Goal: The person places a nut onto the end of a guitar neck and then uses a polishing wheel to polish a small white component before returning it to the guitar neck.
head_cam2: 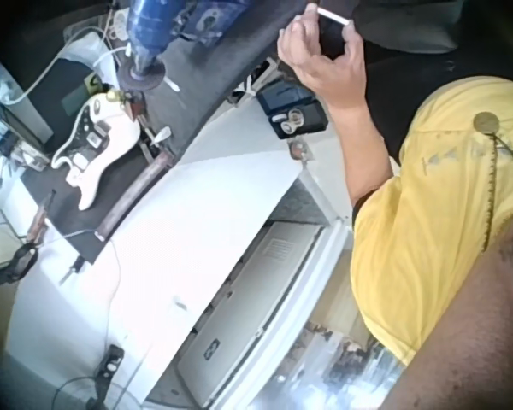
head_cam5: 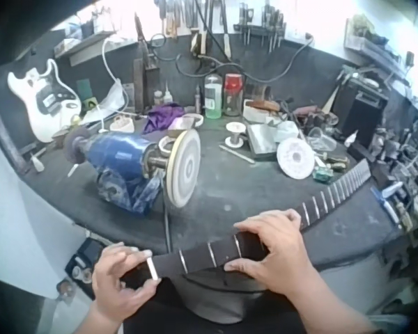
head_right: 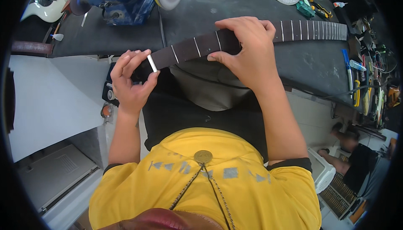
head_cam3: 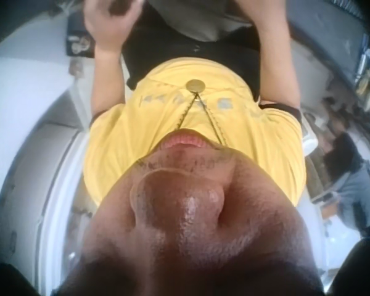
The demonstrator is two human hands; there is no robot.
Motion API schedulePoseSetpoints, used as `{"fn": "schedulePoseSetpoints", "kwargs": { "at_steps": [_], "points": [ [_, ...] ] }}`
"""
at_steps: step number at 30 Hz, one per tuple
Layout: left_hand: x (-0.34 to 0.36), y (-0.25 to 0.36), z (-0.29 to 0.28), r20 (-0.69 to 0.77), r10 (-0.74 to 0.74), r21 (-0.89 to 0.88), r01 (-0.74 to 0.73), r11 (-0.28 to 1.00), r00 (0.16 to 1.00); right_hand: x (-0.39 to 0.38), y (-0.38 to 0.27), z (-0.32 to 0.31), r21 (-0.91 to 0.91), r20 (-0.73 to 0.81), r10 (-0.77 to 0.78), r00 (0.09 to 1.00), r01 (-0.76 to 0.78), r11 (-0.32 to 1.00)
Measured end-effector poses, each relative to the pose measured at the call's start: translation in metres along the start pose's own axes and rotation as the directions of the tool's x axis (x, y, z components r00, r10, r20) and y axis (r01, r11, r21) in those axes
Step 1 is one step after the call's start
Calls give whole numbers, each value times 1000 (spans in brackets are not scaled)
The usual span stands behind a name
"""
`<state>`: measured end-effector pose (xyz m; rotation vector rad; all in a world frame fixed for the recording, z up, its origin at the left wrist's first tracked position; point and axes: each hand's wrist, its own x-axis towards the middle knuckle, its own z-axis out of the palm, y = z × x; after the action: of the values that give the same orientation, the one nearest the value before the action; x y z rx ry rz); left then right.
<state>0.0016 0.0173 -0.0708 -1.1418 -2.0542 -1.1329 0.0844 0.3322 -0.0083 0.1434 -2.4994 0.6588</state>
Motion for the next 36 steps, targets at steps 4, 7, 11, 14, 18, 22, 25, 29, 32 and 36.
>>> {"fn": "schedulePoseSetpoints", "kwargs": {
  "at_steps": [4, 7, 11, 14, 18, 22, 25, 29, 32, 36],
  "points": [
    [7, 6, -6, 62, -8, 94, 2, 996, 998, 2, 2, -1, 13, 21, 20, 1000, -20, 1000],
    [9, 3, -7, 79, 48, 73, -54, 996, 996, 2, 6, 0, 18, 15, -16, 1000, 16, 1000],
    [11, 5, -7, 100, 36, 88, -45, 995, 994, 4, 10, 1, 13, 28, -29, 999, 28, 1000],
    [12, 11, -6, 56, -44, 56, 41, 998, 997, 6, 11, 1, 20, 29, -38, 999, 37, 999],
    [14, 5, -6, 103, 17, 41, -21, 999, 995, 7, 12, 1, 15, 36, -44, 998, 44, 999],
    [14, 4, -2, 84, 30, 42, -34, 999, 996, 8, 13, 1, 10, 26, -60, 998, 60, 998],
    [16, 4, -1, 79, 39, 58, -44, 997, 996, 8, 14, 3, 14, 30, -66, 997, 65, 998],
    [19, 7, -2, 87, 24, 61, -30, 998, 996, 7, 14, 2, 6, 29, -68, 997, 68, 998],
    [15, 5, -4, 127, 17, 40, -22, 999, 992, 8, 15, 1, 0, 40, -63, 997, 63, 998],
    [16, 6, -4, 75, -19, 22, 18, 1000, 997, 8, 15, 3, 1, 32, -71, 997, 71, 997]
  ]
}}
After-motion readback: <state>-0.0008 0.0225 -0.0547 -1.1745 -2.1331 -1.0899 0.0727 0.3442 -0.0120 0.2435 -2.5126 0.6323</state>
